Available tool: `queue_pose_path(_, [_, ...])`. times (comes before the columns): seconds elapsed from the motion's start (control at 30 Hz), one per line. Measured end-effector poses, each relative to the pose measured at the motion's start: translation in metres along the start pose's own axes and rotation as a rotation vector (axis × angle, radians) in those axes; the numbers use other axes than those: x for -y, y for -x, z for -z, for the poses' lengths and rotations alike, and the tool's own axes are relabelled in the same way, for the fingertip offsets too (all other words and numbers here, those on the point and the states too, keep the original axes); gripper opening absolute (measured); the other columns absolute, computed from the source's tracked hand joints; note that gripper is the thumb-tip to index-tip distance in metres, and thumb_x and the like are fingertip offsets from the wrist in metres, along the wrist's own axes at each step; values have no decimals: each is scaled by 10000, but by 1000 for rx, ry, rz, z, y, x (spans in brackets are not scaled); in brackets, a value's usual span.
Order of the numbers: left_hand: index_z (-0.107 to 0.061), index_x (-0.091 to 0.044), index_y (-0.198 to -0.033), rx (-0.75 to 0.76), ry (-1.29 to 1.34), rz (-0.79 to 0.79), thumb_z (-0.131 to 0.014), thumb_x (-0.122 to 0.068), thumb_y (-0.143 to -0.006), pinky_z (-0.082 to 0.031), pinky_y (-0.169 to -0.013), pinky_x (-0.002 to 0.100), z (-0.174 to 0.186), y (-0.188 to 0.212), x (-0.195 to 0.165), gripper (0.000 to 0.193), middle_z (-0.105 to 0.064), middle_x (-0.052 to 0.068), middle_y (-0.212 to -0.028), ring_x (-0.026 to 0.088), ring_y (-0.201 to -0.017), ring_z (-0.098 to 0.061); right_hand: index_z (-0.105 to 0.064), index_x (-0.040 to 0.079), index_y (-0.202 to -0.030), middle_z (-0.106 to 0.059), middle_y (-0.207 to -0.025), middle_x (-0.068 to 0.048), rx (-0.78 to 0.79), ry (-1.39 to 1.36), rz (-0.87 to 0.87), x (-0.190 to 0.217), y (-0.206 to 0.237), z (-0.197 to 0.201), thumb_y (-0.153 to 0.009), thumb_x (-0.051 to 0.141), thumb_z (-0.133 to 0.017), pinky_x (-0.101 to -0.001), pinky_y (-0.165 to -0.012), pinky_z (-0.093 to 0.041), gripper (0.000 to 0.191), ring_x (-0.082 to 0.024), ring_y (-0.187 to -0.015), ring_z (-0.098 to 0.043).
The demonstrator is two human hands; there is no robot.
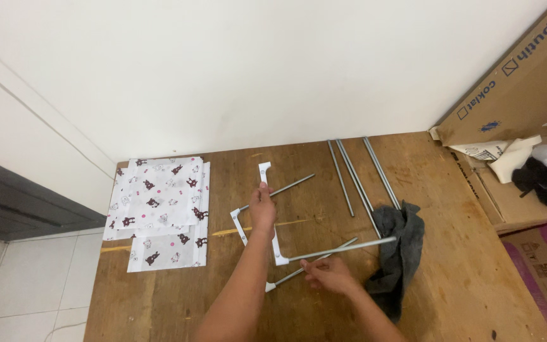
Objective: The person assembles a three-tier fabric-covered storage shelf by inserting metal rods into white plastic corner connectors and attaching patterned fabric panels to form each shelf level. The person then places the completed unit on the floor next to a suitcase and begins assembling another shelf unit.
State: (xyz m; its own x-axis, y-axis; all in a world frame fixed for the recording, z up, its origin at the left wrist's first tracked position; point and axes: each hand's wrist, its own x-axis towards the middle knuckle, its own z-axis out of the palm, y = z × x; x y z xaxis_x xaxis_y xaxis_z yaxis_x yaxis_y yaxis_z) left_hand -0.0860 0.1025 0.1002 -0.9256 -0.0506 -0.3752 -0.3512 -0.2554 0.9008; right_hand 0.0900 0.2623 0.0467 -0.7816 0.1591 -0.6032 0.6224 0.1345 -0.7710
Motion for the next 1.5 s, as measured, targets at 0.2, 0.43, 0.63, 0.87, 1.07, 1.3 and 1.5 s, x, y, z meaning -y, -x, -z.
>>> queue_pose_path(0.2, [-622, -88, -1006, -179, 24, 225, -459, -653, -995, -304, -406, 322, -6, -7, 33, 588, -430, 14, -629, 131, -449, -372, -827, 91, -790, -794, -793, -139, -197, 759, -62, 76, -33, 110, -720, 846, -604, -406, -816, -588, 790, -274, -784, -757])
queue_pose_path(0.43, [-626, -60, -1018, -230, 65, 276, -445, -696, -979, -290, -408, 312, 12, -9, 39, 663, -388, 34, -650, 142, -464, -348, -845, 17, -833, -783, -816, -187, -335, 836, -243, 148, -73, 208, -806, 874, -514, -436, -803, -592, 920, -322, -801, -759])
queue_pose_path(0.63, [-649, -152, -1132, -132, -102, 215, -434, -562, -1003, -310, -403, 307, 29, -17, 33, 481, -480, -31, -698, 112, -467, -377, -754, 124, -1305, -811, -1155, -182, -614, 800, -57, 151, -87, 207, -778, 702, -657, -445, -952, -572, 788, -328, -1114, -756])
queue_pose_path(0.87, [-618, -137, -1186, 142, 49, 354, -456, -499, -1061, -324, -418, 288, 7, -18, 55, 415, -535, 17, -705, 112, -454, -373, -669, 45, -1245, -699, -1209, -172, -417, 981, -173, 96, -136, 123, -780, 670, -806, -445, -915, -552, 791, -332, -1145, -663])
queue_pose_path(1.07, [-643, -78, -1208, 158, 57, 442, -407, -384, -1101, -469, -512, 278, 1, -18, 61, 401, -742, 97, -930, 182, -680, -678, -797, 116, -1087, -761, -1185, -145, -374, 835, -254, 81, -161, 118, -887, 535, -749, -446, -906, -582, 466, -323, -1109, -723])
queue_pose_path(1.3, [-632, -76, -1182, 146, 85, 425, -439, -369, -1076, -299, -447, 253, -1, -24, 61, 366, -667, 35, -830, 112, -533, -447, -821, 132, -1043, -762, -1140, -151, -399, 766, -75, 78, -159, 122, -839, 479, -781, -432, -934, -553, 404, -336, -1099, -706])
queue_pose_path(1.5, [-577, -159, -1368, 132, 140, 394, -467, -485, -1053, -246, -420, 259, -11, -5, 42, 467, -433, -7, -680, 84, -468, -299, -802, 67, -986, -795, -1041, -192, -399, 611, 59, 88, -148, 123, -861, 450, -771, -423, -855, -572, 404, -317, -958, -745])
